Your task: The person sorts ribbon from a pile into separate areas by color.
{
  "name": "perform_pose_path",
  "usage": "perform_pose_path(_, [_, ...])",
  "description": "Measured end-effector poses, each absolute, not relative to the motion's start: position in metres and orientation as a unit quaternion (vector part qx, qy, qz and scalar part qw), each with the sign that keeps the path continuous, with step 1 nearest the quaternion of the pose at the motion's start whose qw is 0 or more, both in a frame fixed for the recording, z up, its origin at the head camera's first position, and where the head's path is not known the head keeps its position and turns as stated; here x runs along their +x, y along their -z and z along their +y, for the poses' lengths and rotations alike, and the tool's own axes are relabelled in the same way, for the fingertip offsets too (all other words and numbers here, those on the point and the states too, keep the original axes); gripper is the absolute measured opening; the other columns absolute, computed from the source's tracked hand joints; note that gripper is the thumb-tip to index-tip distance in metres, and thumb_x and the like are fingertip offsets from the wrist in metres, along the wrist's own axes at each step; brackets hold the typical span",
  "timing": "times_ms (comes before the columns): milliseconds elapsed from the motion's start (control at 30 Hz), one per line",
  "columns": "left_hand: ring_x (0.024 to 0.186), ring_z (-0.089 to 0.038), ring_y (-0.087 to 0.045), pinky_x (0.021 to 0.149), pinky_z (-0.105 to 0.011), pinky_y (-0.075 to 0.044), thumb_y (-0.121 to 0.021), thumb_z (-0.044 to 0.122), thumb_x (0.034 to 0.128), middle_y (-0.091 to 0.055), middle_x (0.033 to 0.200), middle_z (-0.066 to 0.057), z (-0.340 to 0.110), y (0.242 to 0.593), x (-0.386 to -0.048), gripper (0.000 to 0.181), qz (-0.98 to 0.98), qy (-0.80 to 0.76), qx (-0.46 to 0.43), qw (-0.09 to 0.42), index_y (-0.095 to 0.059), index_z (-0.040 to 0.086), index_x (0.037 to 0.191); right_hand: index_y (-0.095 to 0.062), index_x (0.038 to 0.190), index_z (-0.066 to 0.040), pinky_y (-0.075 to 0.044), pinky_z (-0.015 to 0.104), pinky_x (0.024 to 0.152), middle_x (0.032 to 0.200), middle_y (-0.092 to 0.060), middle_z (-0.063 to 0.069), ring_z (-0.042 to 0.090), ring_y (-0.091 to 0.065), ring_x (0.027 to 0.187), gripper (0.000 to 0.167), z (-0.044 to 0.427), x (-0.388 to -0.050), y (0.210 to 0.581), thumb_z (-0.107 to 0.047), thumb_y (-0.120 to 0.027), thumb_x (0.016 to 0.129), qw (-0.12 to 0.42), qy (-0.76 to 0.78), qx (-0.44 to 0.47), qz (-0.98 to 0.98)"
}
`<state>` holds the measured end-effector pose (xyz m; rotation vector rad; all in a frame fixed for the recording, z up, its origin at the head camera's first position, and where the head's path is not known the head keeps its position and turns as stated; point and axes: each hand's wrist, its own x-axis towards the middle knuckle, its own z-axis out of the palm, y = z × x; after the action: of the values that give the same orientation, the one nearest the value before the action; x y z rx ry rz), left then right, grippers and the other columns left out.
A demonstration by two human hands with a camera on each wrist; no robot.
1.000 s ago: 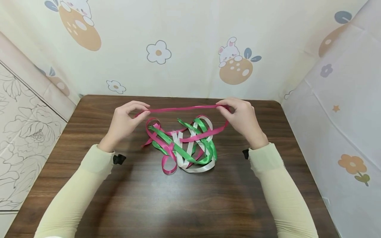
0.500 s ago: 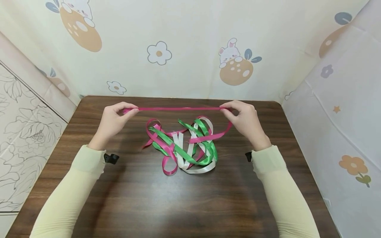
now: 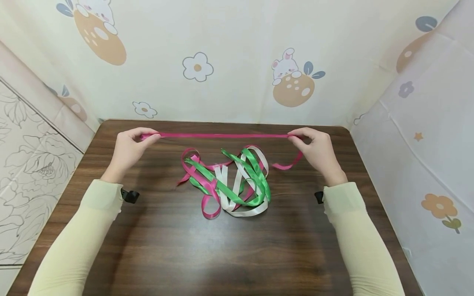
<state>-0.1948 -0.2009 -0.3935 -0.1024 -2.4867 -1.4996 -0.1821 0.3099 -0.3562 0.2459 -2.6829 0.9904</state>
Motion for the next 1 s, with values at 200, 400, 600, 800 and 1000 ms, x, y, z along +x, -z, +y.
perform_pose_path(200, [0.073, -0.004, -0.050, 0.061, -0.018, -0.039, -0.082, 0.037, 0.0888, -0.065, 0.075, 0.024, -0.213, 0.400, -0.202, 0.031, -0.849, 0.517, -0.009, 0.110, -0.080, 0.011, 0.105, -0.079, 0.110, -0.017, -0.045, 0.009, 0.068, 0.089, -0.069, -0.030, -0.008, -0.061, 0.079, 0.023, 0.328, -0.184, 0.362, -0.035, -0.074, 0.096, 0.100, -0.347, 0.052, -0.931])
perform_pose_path(400, [0.072, -0.004, -0.048, 0.061, -0.018, -0.038, -0.080, 0.040, 0.0895, -0.064, 0.075, 0.026, -0.221, 0.407, -0.207, 0.034, -0.849, 0.517, 0.007, 0.109, -0.080, 0.010, 0.105, -0.078, 0.113, -0.017, -0.047, 0.013, 0.066, 0.086, -0.065, -0.034, -0.010, -0.063, 0.079, 0.030, 0.344, -0.189, 0.371, -0.041, -0.072, 0.096, 0.073, -0.345, 0.027, -0.935])
perform_pose_path(600, [0.073, -0.005, -0.047, 0.061, -0.019, -0.038, -0.079, 0.043, 0.0902, -0.061, 0.075, 0.025, -0.227, 0.413, -0.214, 0.036, -0.856, 0.506, 0.022, 0.104, -0.079, 0.010, 0.106, -0.076, 0.116, -0.014, -0.045, 0.010, 0.073, 0.085, -0.069, -0.034, -0.013, -0.066, 0.081, 0.035, 0.361, -0.193, 0.379, -0.043, -0.069, 0.098, 0.048, -0.359, 0.003, -0.932])
perform_pose_path(800, [0.077, -0.006, -0.048, 0.065, -0.019, -0.039, -0.077, 0.047, 0.0902, -0.060, 0.075, 0.026, -0.232, 0.418, -0.223, 0.042, -0.864, 0.495, 0.031, 0.088, -0.078, 0.010, 0.109, -0.075, 0.118, -0.008, -0.045, 0.010, 0.068, 0.079, -0.072, -0.030, -0.011, -0.069, 0.080, 0.040, 0.377, -0.200, 0.386, -0.041, -0.071, 0.096, 0.043, -0.404, -0.025, -0.913])
perform_pose_path(1000, [0.078, -0.005, -0.050, 0.065, -0.019, -0.040, -0.078, 0.048, 0.0894, -0.061, 0.074, 0.028, -0.235, 0.421, -0.229, 0.043, -0.864, 0.495, 0.046, 0.077, -0.078, 0.010, 0.111, -0.072, 0.120, -0.003, -0.044, 0.014, 0.066, 0.076, -0.071, -0.030, -0.009, -0.068, 0.077, 0.044, 0.386, -0.207, 0.392, -0.040, -0.071, 0.097, 0.040, -0.413, -0.038, -0.909])
